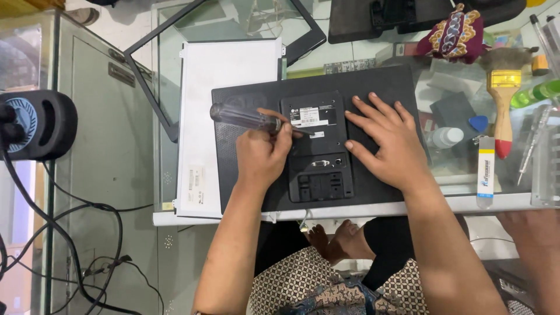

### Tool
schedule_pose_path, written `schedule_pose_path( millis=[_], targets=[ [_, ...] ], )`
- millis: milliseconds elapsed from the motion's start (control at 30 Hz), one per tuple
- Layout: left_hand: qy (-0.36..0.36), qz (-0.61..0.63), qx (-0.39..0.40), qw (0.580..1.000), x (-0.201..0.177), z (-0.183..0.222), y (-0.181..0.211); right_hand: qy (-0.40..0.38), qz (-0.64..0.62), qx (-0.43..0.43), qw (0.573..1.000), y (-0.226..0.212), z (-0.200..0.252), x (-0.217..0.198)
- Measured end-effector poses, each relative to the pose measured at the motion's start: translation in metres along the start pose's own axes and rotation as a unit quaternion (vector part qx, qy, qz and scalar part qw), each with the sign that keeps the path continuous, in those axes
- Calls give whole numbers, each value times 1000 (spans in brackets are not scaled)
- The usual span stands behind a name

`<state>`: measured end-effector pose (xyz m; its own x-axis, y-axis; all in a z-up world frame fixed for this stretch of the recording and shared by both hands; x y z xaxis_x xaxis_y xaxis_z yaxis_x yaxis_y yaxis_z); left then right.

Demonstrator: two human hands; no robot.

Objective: Disassembling an LG monitor to access internal components using a screwdriver and prying tools.

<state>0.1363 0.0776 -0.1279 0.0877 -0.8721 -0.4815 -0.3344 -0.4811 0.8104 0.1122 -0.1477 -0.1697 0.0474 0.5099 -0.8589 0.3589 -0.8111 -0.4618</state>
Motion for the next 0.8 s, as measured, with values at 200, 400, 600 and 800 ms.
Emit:
schedule_pose_path(
  millis=[200,400,600,800],
  targets=[
    [17,-22,-5,1000,-1,5,-4,0,-1,3,1000,1,1,1],
    [48,49,6,998,0,10,-14,2,-1,5,1000,1,1,0],
    [2,-37,37,999,3,11,0,9,-7,10,1000,-2,0,-2],
    [57,34,9,998,2,8,-7,4,-9,9,1000,-1,1,-4]
  ],
)
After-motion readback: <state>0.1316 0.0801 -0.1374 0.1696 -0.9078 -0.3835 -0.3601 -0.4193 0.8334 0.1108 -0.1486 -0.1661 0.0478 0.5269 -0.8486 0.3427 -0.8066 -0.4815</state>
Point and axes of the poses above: each hand's wrist, its own z-axis away from the middle knuckle, its own x-axis out of the palm, y = z × x, the point moved 10 cm from there along -z, towards the middle knuckle, and after that the axes turned 3 degrees about z, right-handed, at the moved point
